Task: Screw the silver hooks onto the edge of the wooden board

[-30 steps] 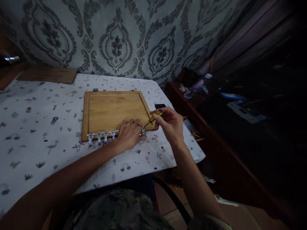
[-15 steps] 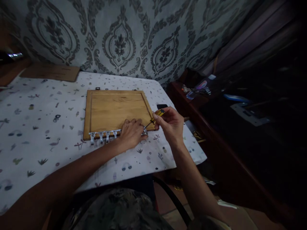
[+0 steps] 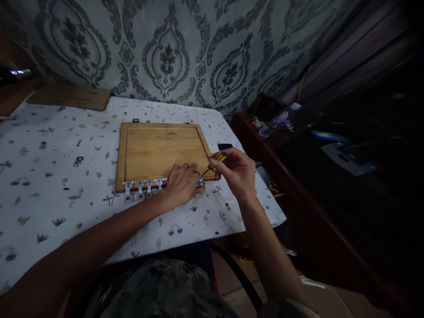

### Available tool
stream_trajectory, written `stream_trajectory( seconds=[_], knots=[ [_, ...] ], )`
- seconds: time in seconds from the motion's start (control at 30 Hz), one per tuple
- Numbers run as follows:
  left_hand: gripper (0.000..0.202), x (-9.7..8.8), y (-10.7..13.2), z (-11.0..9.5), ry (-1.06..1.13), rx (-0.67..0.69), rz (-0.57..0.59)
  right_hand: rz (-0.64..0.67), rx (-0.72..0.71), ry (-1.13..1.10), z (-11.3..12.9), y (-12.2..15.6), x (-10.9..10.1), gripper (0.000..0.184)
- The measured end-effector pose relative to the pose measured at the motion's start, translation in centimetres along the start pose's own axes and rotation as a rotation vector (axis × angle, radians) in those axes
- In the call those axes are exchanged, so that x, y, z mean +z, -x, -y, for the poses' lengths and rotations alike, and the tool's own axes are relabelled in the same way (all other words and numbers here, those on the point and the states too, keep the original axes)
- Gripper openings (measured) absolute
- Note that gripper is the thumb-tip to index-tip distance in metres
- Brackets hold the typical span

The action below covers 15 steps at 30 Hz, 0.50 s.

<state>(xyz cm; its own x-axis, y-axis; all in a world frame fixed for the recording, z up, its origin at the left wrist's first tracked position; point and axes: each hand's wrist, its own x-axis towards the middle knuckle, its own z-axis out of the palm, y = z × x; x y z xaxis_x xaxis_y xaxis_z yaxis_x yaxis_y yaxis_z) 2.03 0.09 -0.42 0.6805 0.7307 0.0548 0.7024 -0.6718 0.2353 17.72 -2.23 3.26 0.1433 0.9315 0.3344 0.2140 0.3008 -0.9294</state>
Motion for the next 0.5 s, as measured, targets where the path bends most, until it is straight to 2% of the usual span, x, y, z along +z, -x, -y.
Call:
stream_trajectory(
  seconds=[0.13, 0.33, 0.5],
  knots=[
    [0.032, 0.0, 0.0, 0.0, 0.001, 0.005, 0.0, -0.004, -0.002, 0.005, -0.2, -0.1, 0.1, 0.042],
    [0.032, 0.1, -0.1, 0.1, 0.008, 0.011, -0.004, 0.073, 0.016, 0.029, 0.3, 0.0, -0.8, 0.046],
    [0.032, 0.0, 0.0, 0.1, 0.004, 0.006, 0.004, 0.006, 0.017, 0.03, 0.1, 0.1, -0.5, 0.038]
  ],
)
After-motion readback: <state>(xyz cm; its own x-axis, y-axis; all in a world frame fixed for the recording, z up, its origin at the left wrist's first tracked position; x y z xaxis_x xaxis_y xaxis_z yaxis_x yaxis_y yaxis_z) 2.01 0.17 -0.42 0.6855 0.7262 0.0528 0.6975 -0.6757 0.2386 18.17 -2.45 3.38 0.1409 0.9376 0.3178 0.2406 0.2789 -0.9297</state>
